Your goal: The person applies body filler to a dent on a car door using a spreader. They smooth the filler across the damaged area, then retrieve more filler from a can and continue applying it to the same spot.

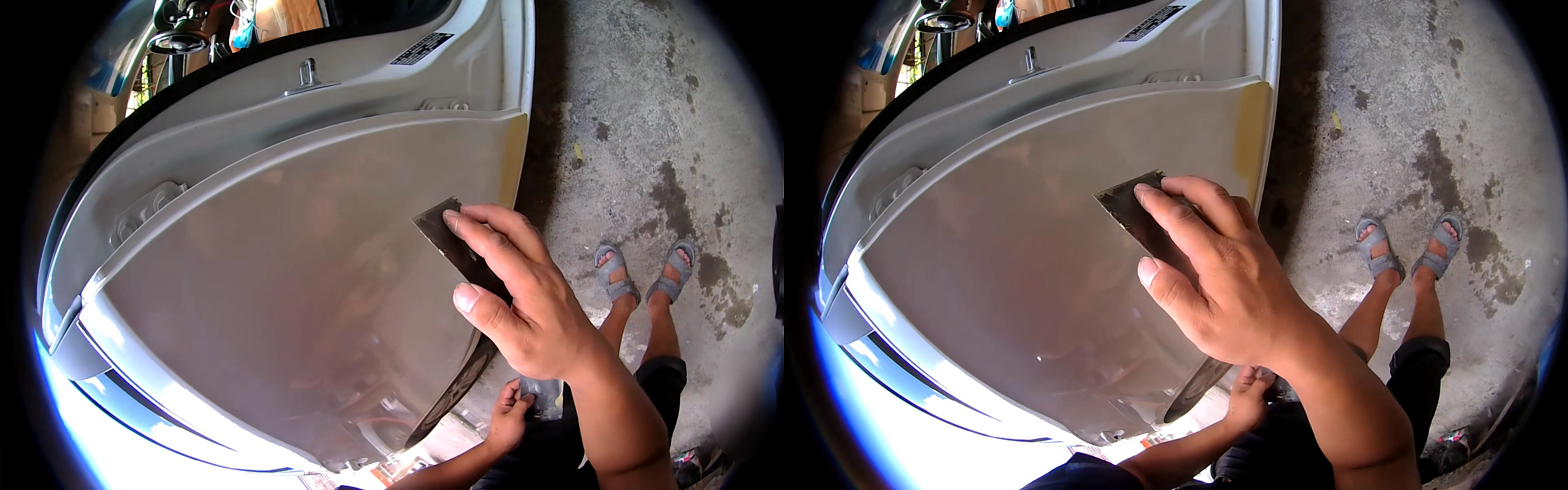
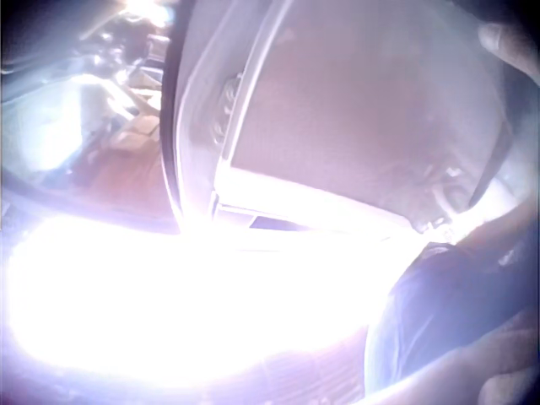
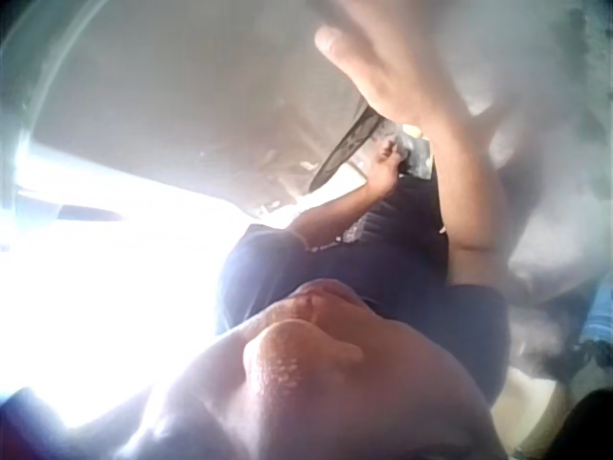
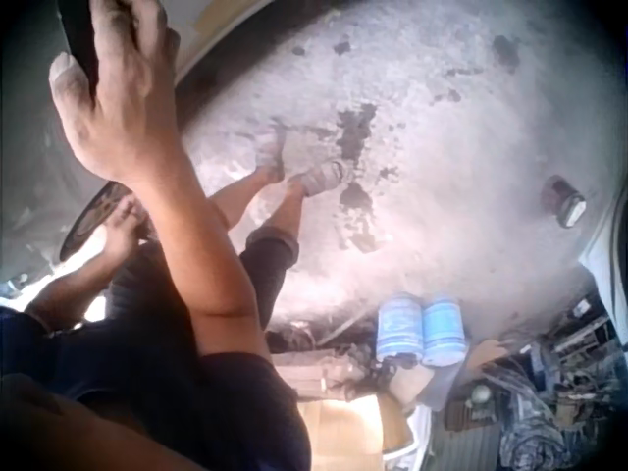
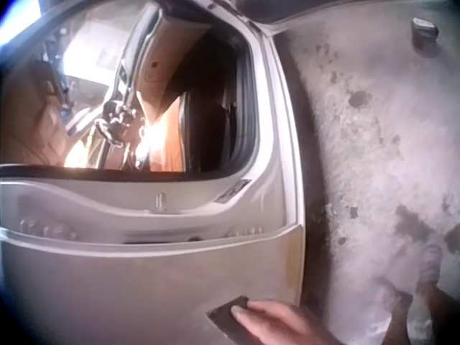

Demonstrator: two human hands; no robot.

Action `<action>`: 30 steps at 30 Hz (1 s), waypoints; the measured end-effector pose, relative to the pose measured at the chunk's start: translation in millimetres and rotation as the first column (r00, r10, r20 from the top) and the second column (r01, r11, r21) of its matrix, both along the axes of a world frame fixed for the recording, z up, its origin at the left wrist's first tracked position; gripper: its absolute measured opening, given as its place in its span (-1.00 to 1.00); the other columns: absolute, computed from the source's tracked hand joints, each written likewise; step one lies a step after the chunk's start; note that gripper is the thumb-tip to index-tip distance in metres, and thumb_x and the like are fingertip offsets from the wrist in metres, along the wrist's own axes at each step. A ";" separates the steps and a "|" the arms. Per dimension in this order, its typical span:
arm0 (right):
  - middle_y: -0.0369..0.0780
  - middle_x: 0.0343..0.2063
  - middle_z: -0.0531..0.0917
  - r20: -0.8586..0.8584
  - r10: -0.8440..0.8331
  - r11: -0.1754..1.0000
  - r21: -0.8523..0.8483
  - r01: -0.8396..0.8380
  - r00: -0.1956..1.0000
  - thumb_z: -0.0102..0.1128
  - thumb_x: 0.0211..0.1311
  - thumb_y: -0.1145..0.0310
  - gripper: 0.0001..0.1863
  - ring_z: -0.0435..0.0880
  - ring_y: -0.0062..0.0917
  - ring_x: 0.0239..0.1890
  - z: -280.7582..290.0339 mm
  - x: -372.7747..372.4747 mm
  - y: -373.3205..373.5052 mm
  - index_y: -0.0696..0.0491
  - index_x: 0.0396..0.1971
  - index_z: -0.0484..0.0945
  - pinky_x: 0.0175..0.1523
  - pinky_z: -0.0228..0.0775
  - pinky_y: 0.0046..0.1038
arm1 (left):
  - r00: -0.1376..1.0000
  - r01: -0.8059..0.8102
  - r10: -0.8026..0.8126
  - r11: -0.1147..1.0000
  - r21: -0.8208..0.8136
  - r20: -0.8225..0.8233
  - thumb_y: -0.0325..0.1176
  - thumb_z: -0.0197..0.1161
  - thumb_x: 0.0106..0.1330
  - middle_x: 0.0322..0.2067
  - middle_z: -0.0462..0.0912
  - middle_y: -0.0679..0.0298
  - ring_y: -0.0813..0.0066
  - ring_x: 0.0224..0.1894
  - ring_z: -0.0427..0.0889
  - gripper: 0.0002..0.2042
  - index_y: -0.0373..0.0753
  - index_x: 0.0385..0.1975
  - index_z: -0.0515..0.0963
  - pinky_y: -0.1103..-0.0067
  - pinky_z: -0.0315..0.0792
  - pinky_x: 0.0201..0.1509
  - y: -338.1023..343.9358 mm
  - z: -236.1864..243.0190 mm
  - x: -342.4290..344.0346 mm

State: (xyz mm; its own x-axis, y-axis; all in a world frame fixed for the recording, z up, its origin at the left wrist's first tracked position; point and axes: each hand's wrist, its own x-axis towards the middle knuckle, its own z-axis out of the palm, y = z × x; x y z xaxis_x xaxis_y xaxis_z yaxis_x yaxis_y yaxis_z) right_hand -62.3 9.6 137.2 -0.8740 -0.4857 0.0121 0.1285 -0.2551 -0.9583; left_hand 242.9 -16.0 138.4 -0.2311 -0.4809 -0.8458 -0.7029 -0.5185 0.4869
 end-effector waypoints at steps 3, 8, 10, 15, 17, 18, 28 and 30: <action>-0.05 0.09 0.36 -0.008 -0.005 1.000 0.018 0.006 1.000 0.10 0.24 0.18 -0.47 0.40 -0.12 0.04 -6.7 2.9 -3.0 0.15 0.15 0.36 0.16 0.27 -0.20 | 0.999 0.024 -0.024 1.000 -0.005 0.044 -0.67 -0.09 0.27 0.08 0.48 0.20 0.42 0.15 0.43 -0.62 -0.34 0.10 0.35 0.51 0.26 0.25 2.3 -4.3 4.4; -0.05 0.08 0.36 0.009 -0.005 1.000 0.031 0.005 1.000 0.11 0.23 0.21 -0.48 0.40 -0.11 0.03 -20.5 8.0 -7.2 0.16 0.14 0.37 0.16 0.28 -0.20 | 0.999 -0.001 0.000 1.000 0.019 0.052 -0.67 -0.11 0.31 0.10 0.46 0.17 0.40 0.21 0.38 -0.63 -0.34 0.11 0.34 0.48 0.22 0.30 5.0 -7.7 -4.6; -0.05 0.08 0.36 0.028 -0.007 1.000 0.029 0.006 1.000 0.12 0.23 0.22 -0.48 0.40 -0.11 0.02 -23.8 9.1 -9.5 0.16 0.14 0.37 0.15 0.28 -0.20 | 0.997 0.051 -0.051 0.999 0.010 0.053 -0.64 -0.10 0.33 0.08 0.48 0.17 0.40 0.16 0.43 -0.65 -0.33 0.11 0.33 0.49 0.28 0.25 2.8 -14.5 8.8; -0.06 0.09 0.36 -0.002 -0.058 0.996 0.069 0.058 0.998 0.15 0.20 0.26 -0.49 0.40 -0.12 -0.02 -23.1 4.8 -18.1 0.13 0.14 0.38 0.13 0.29 -0.18 | 0.999 0.016 -0.019 0.997 0.069 0.037 -0.61 -0.06 0.34 -0.07 0.57 0.23 0.51 -0.05 0.54 -0.71 -0.34 0.05 0.38 0.59 0.41 0.05 -1.4 -20.1 20.2; -0.07 0.09 0.35 -0.017 -0.067 0.990 0.124 0.068 0.998 0.16 0.19 0.27 -0.49 0.39 -0.12 -0.04 -16.8 -0.9 -22.4 0.10 0.14 0.39 0.11 0.30 -0.16 | 0.997 0.000 -0.005 0.997 0.076 0.077 -0.65 -0.01 0.31 -0.07 0.54 0.31 0.67 -0.07 0.47 -0.67 -0.36 0.08 0.35 0.71 0.30 0.05 -1.3 -20.1 16.4; -0.08 0.08 0.35 -0.041 -0.109 0.984 0.135 0.113 0.993 0.15 0.19 0.27 -0.50 0.39 -0.14 -0.06 -15.0 -2.7 -27.6 0.07 0.14 0.40 0.06 0.31 -0.16 | 0.995 0.053 -0.057 0.997 0.059 0.078 -0.65 -0.01 0.31 -0.06 0.54 0.31 0.67 -0.06 0.46 -0.67 -0.36 0.08 0.34 0.71 0.30 0.06 -2.0 -18.9 14.3; -0.03 0.11 0.33 -0.077 -0.118 0.959 0.250 0.134 0.990 0.14 0.20 0.30 -0.48 0.36 -0.09 0.03 7.8 -21.9 -43.9 0.00 0.19 0.37 0.16 0.25 -0.17 | 0.895 0.430 -0.418 0.901 -0.051 0.157 -0.65 -0.03 0.32 -0.04 0.52 0.31 0.67 -0.03 0.44 -0.67 -0.35 0.08 0.35 0.71 0.28 0.05 -12.0 -2.9 -7.9; -0.03 0.11 0.34 -0.095 -0.121 0.951 0.273 0.143 0.988 0.14 0.19 0.32 -0.48 0.36 -0.09 0.03 9.2 -20.0 -47.1 -0.01 0.19 0.38 0.15 0.26 -0.16 | 0.859 0.503 -0.487 0.860 -0.084 0.159 -0.65 -0.03 0.32 -0.05 0.52 0.32 0.67 -0.04 0.44 -0.68 -0.35 0.07 0.35 0.71 0.28 0.03 -12.2 -2.3 -11.1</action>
State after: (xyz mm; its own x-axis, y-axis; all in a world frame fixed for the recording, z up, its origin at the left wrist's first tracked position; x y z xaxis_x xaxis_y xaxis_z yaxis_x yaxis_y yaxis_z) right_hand -82.3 -37.5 146.4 -0.9324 -0.3593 -0.0385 0.0360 0.0136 -0.9993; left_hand 231.9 -28.1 136.1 -0.3597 -0.4299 -0.8281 -0.9111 -0.0293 0.4111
